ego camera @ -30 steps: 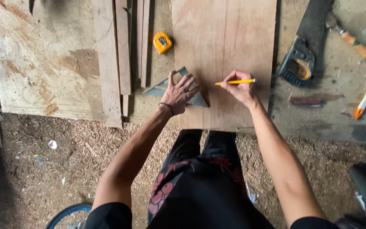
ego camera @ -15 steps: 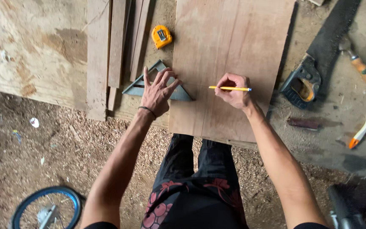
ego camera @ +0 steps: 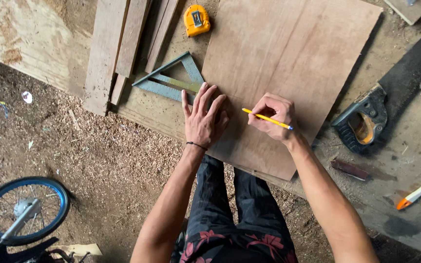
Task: The person brushes a rectangular wooden board with a paintbrush, then uses a set square and pencil to draw straight lines on the board. The person repositions the set square multiple times to mark different sections of the board.
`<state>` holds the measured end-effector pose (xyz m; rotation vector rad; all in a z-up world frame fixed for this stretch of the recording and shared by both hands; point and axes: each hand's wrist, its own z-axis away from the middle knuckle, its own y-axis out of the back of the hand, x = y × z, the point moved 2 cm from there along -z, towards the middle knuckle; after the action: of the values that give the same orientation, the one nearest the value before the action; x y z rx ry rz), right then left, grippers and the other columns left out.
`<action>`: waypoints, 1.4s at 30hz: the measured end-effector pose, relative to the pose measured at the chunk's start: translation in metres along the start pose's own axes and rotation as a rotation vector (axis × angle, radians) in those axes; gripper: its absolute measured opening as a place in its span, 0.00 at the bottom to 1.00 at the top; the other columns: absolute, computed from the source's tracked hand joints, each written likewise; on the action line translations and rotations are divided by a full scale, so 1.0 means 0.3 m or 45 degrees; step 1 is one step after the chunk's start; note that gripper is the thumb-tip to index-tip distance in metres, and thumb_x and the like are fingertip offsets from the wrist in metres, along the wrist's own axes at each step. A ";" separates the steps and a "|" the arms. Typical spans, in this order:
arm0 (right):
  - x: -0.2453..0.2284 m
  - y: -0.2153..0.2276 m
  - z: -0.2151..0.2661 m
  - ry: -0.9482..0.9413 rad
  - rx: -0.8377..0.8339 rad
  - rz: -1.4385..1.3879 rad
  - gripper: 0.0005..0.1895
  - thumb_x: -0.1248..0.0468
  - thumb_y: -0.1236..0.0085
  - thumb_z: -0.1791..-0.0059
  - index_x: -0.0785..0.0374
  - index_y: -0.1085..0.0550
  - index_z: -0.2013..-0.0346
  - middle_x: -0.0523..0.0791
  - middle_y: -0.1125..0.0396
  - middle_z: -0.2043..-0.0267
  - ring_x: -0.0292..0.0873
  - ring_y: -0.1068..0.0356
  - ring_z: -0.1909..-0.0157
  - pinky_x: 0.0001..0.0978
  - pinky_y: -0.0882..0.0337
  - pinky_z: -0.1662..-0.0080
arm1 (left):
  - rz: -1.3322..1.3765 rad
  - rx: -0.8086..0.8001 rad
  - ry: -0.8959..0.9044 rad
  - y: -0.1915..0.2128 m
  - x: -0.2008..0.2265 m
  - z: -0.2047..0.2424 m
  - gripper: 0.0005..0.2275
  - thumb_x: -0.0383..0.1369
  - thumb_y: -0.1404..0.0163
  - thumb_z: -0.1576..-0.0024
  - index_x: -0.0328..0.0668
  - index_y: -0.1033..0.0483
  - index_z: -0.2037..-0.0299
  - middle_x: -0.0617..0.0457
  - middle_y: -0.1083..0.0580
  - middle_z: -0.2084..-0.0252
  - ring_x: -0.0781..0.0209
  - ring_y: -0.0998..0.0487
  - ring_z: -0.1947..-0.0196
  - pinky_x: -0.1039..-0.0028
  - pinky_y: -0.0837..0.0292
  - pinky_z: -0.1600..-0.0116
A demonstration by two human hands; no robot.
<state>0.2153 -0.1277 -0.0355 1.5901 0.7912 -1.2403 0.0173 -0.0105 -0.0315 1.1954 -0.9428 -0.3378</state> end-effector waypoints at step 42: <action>0.012 -0.002 -0.018 -0.094 0.104 0.045 0.15 0.62 0.28 0.52 0.67 0.25 0.74 0.45 0.32 0.78 0.35 0.33 0.76 0.27 0.35 0.70 | -0.038 -0.001 0.002 0.009 0.002 -0.001 0.27 0.41 0.43 0.45 0.49 0.32 0.34 0.53 0.35 0.29 0.55 0.44 0.23 0.42 0.69 0.21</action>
<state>0.2176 -0.1225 -0.0389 1.6068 0.6704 -1.3125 0.0172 -0.0097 -0.0289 1.2101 -0.9245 -0.3609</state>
